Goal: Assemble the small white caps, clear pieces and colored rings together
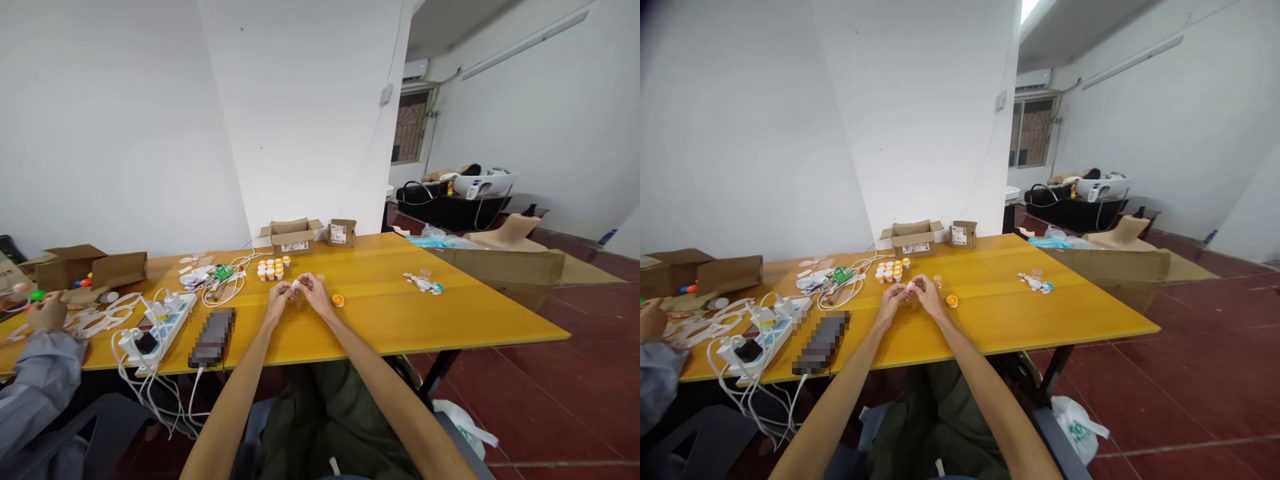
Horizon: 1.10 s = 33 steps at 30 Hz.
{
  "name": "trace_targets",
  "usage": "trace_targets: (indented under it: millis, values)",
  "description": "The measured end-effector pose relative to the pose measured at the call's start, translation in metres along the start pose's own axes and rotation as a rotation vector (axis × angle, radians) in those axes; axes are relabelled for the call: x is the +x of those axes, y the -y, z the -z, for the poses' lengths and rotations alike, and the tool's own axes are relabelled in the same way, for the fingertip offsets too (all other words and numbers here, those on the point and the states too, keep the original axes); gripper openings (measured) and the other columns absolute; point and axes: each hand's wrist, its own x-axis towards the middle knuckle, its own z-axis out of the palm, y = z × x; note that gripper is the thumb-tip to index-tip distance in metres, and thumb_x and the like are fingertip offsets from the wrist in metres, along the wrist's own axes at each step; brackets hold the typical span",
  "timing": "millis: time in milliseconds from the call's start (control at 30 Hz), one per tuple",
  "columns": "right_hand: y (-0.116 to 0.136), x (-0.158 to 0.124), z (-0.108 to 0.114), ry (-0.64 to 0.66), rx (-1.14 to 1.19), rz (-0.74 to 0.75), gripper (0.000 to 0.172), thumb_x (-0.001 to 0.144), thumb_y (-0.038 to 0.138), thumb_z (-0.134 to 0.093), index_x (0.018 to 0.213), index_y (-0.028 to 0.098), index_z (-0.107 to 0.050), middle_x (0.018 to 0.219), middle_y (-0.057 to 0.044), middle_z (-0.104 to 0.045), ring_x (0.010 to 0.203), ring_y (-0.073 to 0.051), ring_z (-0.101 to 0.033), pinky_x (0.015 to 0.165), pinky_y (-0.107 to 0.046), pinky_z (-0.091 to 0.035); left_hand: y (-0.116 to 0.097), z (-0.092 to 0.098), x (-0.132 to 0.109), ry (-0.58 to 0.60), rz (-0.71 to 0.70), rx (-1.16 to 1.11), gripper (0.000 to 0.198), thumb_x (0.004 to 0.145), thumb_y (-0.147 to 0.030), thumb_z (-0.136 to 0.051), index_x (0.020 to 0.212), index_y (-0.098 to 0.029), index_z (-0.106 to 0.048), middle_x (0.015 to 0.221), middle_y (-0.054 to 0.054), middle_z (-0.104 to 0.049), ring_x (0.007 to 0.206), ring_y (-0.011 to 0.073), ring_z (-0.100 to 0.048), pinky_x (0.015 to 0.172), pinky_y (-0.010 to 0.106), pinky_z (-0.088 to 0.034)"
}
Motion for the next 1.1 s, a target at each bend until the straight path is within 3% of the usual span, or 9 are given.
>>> trace_targets:
  millis: [267,1100]
  values:
    - [-0.0069,0.0017,0.0003,-0.023,-0.013,0.005,0.014,0.075,0.03,-0.066,0.088,0.024,-0.065,0.085,-0.002,-0.071,0.082,-0.02,-0.068,0.079,-0.034,-0.057,-0.0036,-0.001,-0.0012,-0.002,0.003,-0.003,0.021,0.067,-0.036,-0.08,0.067,-0.019,-0.068,0.066,0.003,-0.071,0.071,0.0192,-0.067,0.072,0.031,-0.053]
    - [-0.0063,-0.0005,0.0018,0.016,-0.1,0.07,0.009,0.079,0.03,-0.061,0.084,0.025,-0.066,0.083,-0.001,-0.071,0.079,-0.02,-0.066,0.078,-0.034,-0.056,0.0012,0.0008,0.0014,-0.01,0.0,-0.006,0.025,0.062,-0.036,-0.085,0.065,-0.019,-0.066,0.063,0.002,-0.068,0.07,0.0197,-0.068,0.071,0.031,-0.054]
